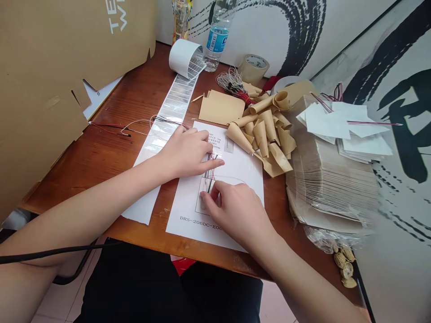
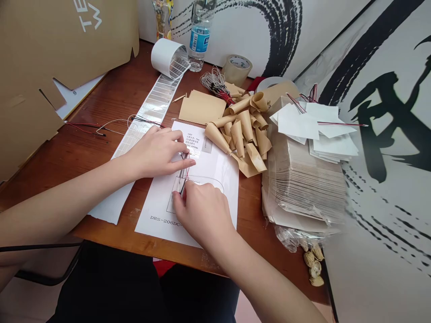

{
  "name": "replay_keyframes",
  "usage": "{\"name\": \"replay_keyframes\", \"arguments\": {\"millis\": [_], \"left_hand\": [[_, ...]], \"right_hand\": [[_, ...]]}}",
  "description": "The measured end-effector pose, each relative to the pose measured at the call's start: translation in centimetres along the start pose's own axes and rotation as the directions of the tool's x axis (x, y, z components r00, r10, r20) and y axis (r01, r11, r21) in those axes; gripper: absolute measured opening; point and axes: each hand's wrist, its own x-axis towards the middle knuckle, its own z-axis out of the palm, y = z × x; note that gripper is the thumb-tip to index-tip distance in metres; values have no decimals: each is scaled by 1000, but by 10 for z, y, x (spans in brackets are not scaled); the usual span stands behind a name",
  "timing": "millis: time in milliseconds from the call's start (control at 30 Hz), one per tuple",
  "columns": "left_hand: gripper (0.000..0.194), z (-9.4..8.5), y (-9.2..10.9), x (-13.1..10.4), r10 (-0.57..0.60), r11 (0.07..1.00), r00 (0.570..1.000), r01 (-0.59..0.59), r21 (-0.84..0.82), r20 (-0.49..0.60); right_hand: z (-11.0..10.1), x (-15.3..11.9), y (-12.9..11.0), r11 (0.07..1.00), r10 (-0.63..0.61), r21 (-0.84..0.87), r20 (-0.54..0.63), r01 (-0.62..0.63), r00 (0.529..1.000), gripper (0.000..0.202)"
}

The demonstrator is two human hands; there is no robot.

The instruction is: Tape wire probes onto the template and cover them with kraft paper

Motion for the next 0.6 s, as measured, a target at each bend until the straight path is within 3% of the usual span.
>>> {"name": "replay_keyframes", "arguments": {"millis": [600], "left_hand": [[54,-5,3,-2,-12,1000,1000,12,-10,21]], "right_hand": [[-11,5,1,980,74,171,161,-102,984,21]]}}
